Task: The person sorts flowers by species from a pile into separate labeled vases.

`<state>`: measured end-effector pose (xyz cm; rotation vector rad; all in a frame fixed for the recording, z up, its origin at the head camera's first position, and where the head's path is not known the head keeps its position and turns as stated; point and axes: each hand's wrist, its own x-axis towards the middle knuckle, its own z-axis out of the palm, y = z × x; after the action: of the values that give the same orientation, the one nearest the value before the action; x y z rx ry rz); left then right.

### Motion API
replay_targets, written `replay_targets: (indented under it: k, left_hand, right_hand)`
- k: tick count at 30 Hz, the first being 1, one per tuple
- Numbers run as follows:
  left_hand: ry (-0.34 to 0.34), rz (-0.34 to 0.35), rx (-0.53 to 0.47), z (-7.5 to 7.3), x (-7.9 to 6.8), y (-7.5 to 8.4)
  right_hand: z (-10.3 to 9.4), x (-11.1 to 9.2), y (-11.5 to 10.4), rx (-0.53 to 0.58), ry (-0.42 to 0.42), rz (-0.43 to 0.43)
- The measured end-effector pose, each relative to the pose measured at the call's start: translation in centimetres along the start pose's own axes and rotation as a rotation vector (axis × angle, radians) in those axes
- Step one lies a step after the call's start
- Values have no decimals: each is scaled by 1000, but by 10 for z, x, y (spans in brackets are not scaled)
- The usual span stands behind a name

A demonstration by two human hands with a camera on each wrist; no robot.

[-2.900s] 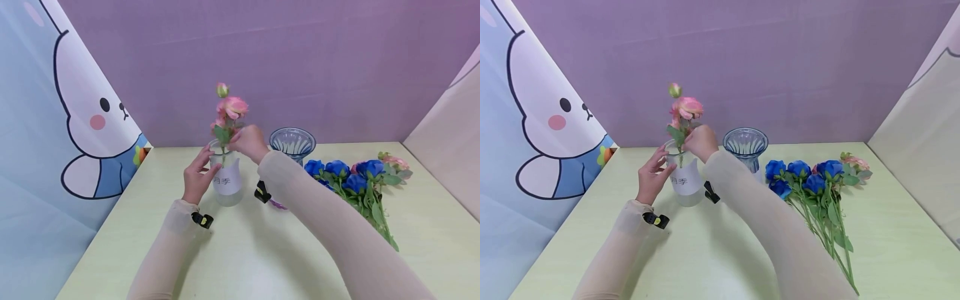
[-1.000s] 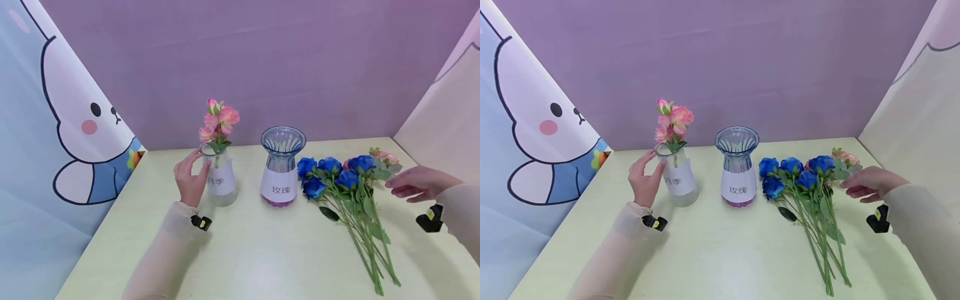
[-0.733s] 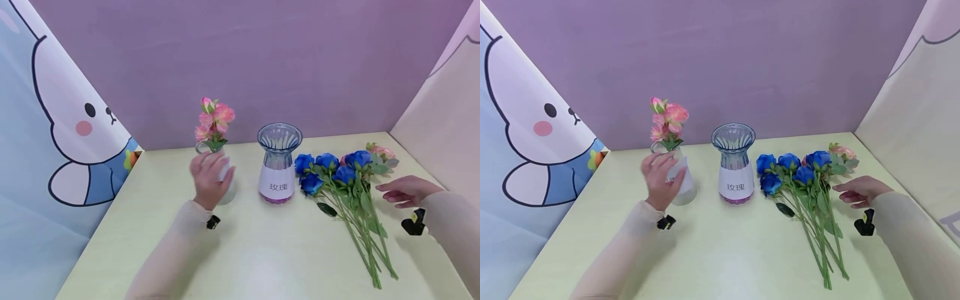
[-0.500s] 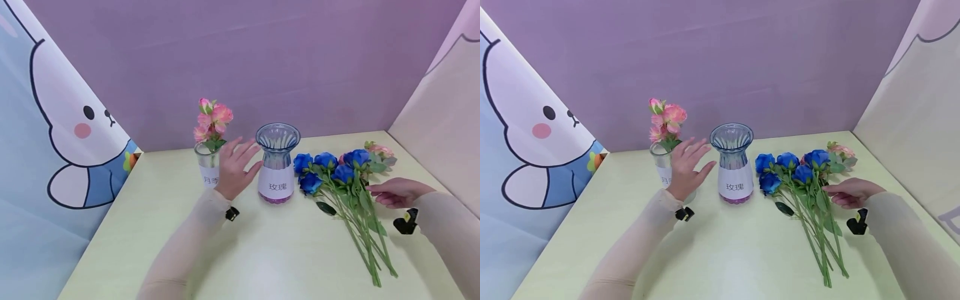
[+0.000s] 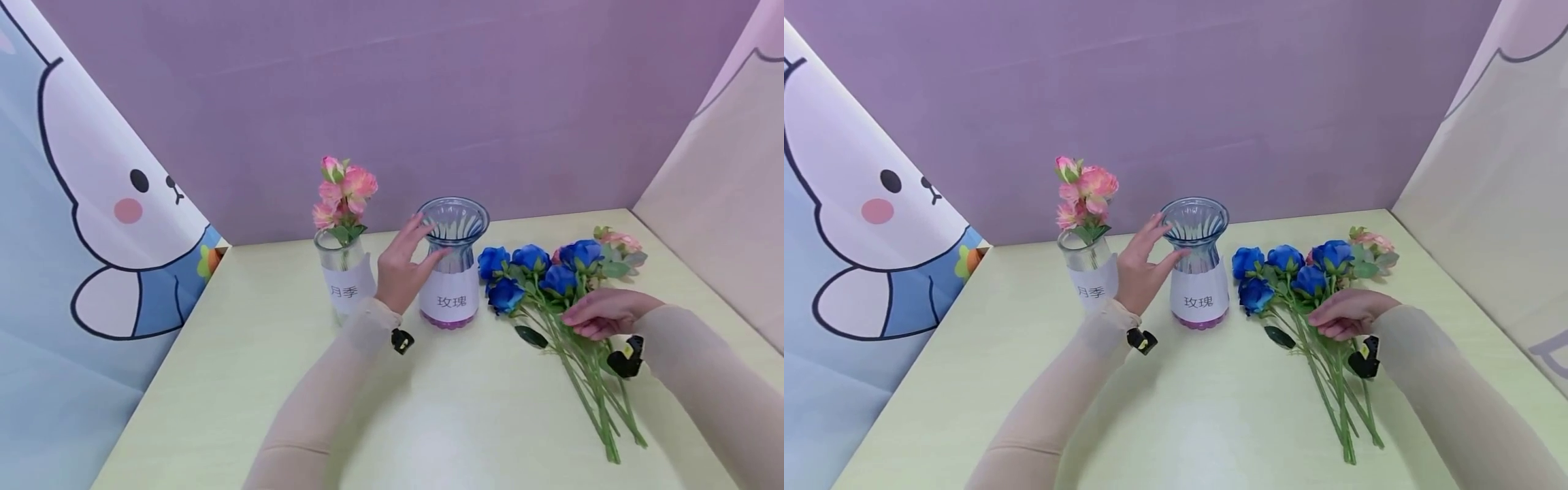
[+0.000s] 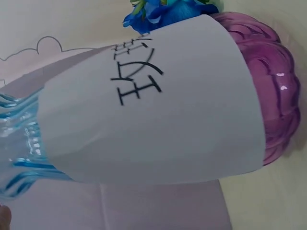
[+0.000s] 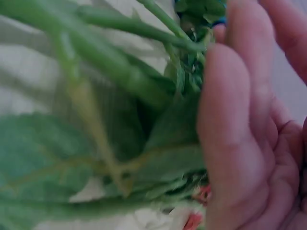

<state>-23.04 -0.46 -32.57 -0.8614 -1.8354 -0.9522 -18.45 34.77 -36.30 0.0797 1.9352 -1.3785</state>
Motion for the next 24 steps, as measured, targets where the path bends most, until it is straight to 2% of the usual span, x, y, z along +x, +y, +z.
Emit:
replay_targets:
  k: [5, 8, 10, 16, 20, 24]
  left_hand:
    - [43, 12, -73, 1, -5, -9]
    - [49, -5, -119, 3, -8, -12]
    - [27, -43, -144, 4, -10, -12]
    - [-84, -223, -207, 8, -11, -5]
    - [-145, -327, -237, 12, -13, 0]
    - [-140, -363, -228, 13, -17, 2]
  right_hand:
    - [24, 11, -15, -106, 142, 25]
    - [35, 17, -20, -151, 190, 18]
    - [39, 21, -22, -166, 213, 9]
    - [46, 29, -30, -225, 288, -22]
    - [47, 34, -32, -271, 308, -22]
    - [52, 40, -31, -281, 301, -41]
